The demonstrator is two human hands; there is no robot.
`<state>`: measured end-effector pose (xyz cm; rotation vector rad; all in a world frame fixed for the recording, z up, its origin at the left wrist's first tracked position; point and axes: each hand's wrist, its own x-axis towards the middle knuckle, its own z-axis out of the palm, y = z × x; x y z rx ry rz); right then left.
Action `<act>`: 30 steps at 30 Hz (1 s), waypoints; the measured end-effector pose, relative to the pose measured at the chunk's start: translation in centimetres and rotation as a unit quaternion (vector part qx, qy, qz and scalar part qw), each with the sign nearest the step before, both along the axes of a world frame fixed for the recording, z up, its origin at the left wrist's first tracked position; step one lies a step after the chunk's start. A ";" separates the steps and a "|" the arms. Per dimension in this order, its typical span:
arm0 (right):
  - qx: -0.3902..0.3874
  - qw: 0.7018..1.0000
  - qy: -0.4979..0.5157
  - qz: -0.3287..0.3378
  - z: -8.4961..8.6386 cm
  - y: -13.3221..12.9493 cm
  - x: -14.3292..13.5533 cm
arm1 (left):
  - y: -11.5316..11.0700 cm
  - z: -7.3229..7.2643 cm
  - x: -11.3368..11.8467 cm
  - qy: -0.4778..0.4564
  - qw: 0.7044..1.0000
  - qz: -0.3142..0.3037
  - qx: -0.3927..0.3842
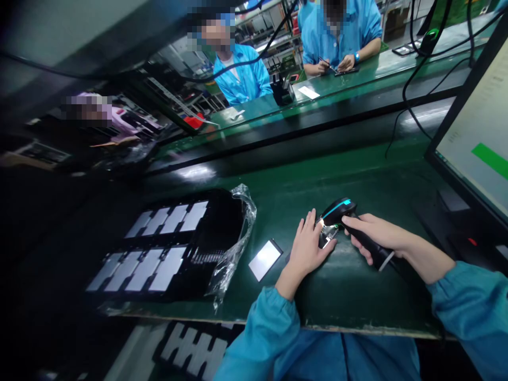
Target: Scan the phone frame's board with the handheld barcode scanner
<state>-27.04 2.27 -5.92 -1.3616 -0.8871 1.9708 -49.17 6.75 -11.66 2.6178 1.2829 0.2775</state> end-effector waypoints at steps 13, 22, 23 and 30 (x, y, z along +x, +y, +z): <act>0.013 0.999 0.015 -0.037 -0.3 -1.2 -1.0 | -0.1 -0.4 0.1 0.001 1.000 0.007 0.011; 0.019 0.999 -0.026 -0.032 0.1 -0.7 -1.4 | -0.6 -0.7 0.5 -0.006 0.999 0.029 0.016; 0.020 0.999 -0.032 -0.029 0.1 -0.5 -1.5 | -0.7 -0.7 0.6 -0.008 0.999 0.033 0.017; 0.015 0.998 -0.064 -0.016 1.1 -0.1 -1.7 | -1.1 -1.2 1.0 -0.031 0.997 0.065 0.032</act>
